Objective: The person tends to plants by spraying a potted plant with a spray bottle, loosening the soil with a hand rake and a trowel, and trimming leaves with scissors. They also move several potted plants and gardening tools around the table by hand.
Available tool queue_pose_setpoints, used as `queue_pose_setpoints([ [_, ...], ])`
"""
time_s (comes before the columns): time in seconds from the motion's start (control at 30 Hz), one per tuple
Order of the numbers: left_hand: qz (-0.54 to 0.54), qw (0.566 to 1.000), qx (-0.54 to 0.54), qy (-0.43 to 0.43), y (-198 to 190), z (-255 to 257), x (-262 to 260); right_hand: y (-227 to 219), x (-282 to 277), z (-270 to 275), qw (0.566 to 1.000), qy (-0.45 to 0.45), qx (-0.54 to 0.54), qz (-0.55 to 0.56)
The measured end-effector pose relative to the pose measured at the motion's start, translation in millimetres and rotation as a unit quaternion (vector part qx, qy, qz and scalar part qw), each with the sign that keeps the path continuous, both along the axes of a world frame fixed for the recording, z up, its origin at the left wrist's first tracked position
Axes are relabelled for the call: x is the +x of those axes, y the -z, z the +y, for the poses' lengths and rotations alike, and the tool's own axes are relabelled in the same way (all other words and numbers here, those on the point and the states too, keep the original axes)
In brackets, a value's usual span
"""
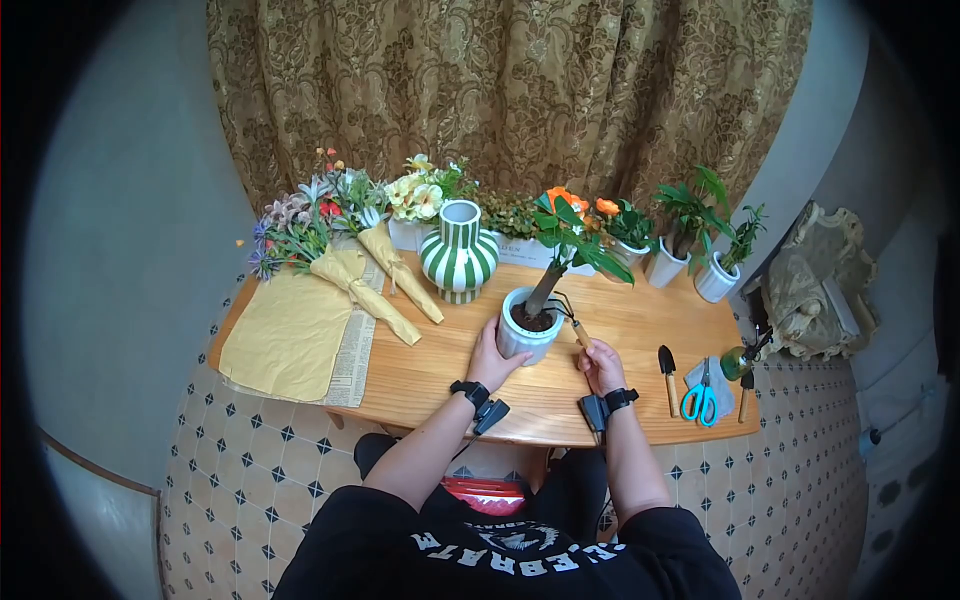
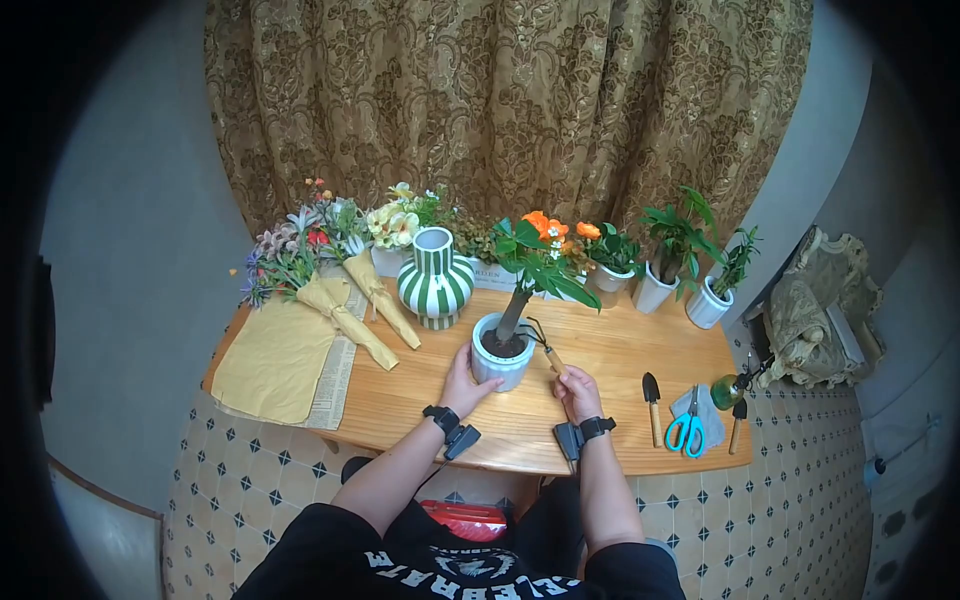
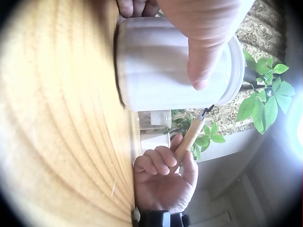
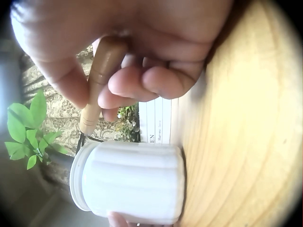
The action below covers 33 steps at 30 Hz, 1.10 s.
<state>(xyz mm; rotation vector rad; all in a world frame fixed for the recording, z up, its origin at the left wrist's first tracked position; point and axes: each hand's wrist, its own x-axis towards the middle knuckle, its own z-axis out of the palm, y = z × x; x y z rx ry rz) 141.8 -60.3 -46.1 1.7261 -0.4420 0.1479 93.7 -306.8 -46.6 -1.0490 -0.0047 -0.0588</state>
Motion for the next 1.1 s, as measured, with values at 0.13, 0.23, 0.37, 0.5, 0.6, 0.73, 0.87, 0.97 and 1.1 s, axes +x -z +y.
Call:
queue_pose_setpoints([
  [0.13, -0.032, 0.999, -0.019, -0.016, 2.1, -1.7, 1.4, -4.7, -2.2, 2.0, 1.0, -0.008, -0.022, -0.002],
  [0.23, -0.029, 0.999, -0.013, -0.026, 2.9, -1.7, -0.5, -4.0, -1.7, 3.0, 0.999, -0.01, -0.047, 0.001],
  [0.37, -0.031, 0.999, -0.026, -0.019, 6.1, -2.9, 1.8, -1.6, -0.2, 1.8, 0.998, -0.01, -0.057, 0.012],
  [0.5, -0.027, 0.999, -0.019, -0.023, 1.8, -1.6, -0.9, -1.3, -0.6, 1.6, 0.998, -0.007, -0.058, 0.013],
  [0.6, -0.027, 0.999, -0.022, -0.019, 1.8, -2.0, -0.6, -3.8, -1.2, 2.1, 0.998, -0.007, -0.053, 0.014],
  [0.73, -0.029, 0.999, -0.025, -0.016, 4.8, -2.4, 1.6, -6.0, -1.0, 2.6, 0.998, -0.013, -0.056, 0.016],
  [0.87, -0.031, 0.999, -0.019, -0.02, 6.0, -2.3, 1.9, -8.0, -1.2, 3.1, 0.998, -0.012, -0.053, 0.023],
  [0.97, -0.031, 0.999, -0.018, -0.021, 4.5, -2.0, 1.3, -5.7, -0.5, 1.9, 0.999, -0.009, -0.049, 0.02],
  [1.1, -0.029, 0.999, -0.022, -0.02, 5.4, -2.4, 1.3, -5.7, -1.5, 1.0, 0.999, -0.003, -0.025, 0.022],
])
